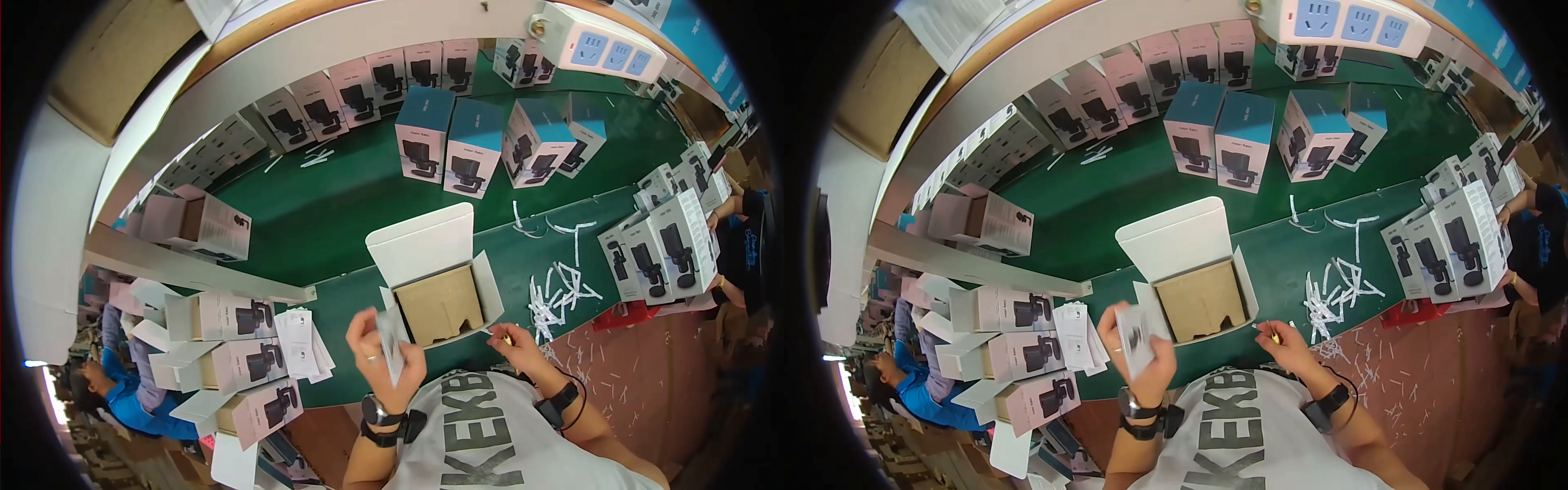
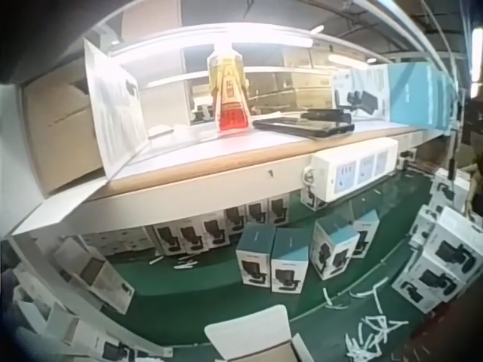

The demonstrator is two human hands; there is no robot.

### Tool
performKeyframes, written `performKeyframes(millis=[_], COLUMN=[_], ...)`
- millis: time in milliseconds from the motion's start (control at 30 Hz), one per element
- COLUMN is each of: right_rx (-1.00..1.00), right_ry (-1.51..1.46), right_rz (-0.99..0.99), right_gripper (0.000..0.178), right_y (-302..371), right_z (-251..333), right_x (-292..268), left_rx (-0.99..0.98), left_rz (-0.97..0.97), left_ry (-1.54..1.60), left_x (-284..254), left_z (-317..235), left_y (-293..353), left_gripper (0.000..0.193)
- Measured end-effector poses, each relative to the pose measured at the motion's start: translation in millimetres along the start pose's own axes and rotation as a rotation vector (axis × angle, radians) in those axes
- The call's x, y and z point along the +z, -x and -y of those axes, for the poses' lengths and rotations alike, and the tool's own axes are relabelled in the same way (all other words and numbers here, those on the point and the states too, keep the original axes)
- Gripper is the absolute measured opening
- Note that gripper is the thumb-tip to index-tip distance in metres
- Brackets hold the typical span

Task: The person assembles a box, inserts a cardboard liner, and places a manual inside before closing the box and applying a sticker with a tool. They repeat this process for several more boxes, setting each finished package aside.

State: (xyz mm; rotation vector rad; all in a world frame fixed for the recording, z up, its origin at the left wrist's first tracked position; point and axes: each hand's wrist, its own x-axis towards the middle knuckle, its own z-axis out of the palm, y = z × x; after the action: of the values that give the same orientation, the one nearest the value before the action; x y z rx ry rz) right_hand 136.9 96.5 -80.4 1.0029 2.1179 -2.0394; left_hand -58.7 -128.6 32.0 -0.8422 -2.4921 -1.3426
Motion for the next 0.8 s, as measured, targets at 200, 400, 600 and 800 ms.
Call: performKeyframes(millis=[200, 400, 600, 800], right_rx=[0.221, -0.011, -0.085, -0.229], right_ry=[-0.266, -0.114, -0.244, 0.161], right_rz=[-0.09, -0.061, -0.071, -0.159], right_gripper=[0.03, 0.031, 0.032, 0.031], right_y=[10.9, -7.2, -41.6, -45.3], right_z=[-0.7, 51.4, 119.3, 123.1], right_x=[-15.7, -13.5, 6.1, 43.5], left_rx=[-0.035, -0.323, -0.442, 0.236], left_rz=[-0.082, 0.139, 0.118, 0.394], left_ry=[0.214, 0.206, 0.272, -0.273], left_x=[0.0, 5.6, 19.7, 30.2], left_z=[-31.3, 21.6, 11.0, -25.2], left_y=[-19.1, 6.4, 4.2, -11.8], left_gripper=[0.096, 0.086, 0.079, 0.085])
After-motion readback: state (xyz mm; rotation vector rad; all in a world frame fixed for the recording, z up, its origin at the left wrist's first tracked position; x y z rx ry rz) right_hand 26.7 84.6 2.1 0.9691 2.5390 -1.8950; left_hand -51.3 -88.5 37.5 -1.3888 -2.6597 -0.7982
